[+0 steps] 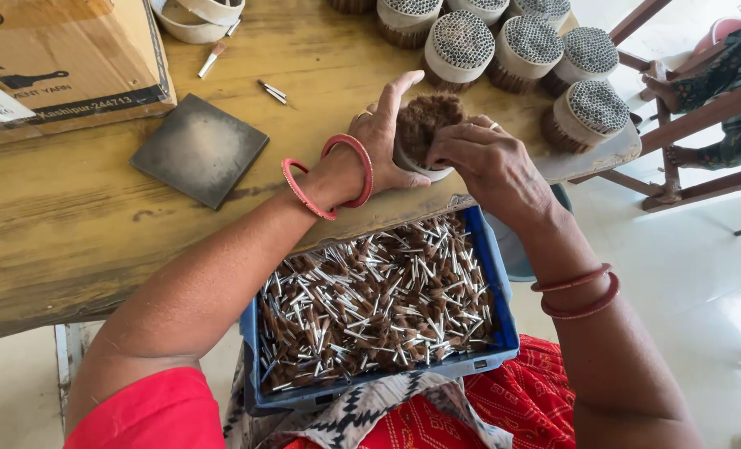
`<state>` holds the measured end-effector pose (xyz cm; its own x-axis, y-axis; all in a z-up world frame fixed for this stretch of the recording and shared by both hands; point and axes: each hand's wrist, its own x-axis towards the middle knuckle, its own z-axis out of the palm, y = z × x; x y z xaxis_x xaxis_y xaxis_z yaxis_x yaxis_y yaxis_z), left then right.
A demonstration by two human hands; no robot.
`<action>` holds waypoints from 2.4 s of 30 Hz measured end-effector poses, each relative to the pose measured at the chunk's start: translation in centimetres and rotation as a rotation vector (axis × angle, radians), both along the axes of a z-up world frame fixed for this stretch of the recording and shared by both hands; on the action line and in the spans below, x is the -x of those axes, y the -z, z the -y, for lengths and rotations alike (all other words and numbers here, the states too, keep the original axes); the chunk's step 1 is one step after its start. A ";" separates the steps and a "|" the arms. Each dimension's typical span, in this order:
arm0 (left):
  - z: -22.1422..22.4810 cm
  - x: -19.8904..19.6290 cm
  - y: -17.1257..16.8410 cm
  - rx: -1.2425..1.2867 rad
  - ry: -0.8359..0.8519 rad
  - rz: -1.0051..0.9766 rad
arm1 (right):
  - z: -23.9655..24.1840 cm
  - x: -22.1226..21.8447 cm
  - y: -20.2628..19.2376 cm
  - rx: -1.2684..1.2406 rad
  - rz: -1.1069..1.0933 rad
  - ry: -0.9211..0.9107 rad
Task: Assembling or sorting materials for brush manufacturing.
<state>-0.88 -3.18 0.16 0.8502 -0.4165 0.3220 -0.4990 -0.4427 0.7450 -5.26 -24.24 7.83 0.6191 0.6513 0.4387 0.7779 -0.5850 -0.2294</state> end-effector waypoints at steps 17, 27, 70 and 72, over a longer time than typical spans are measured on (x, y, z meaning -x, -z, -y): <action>-0.1 0.1 1.2 0.116 0.032 0.234 | -1.5 5.5 -2.2 0.047 0.105 0.113; 1.6 -2.6 3.1 0.093 -0.003 0.268 | -15.2 20.2 -7.3 0.012 -0.092 -0.715; 3.4 -1.1 1.3 -0.211 -0.289 -0.035 | -19.2 16.5 -9.5 1.058 0.205 -0.003; 3.1 -1.5 1.8 -0.215 -0.301 -0.030 | -17.4 15.3 -4.5 0.843 -0.113 -0.338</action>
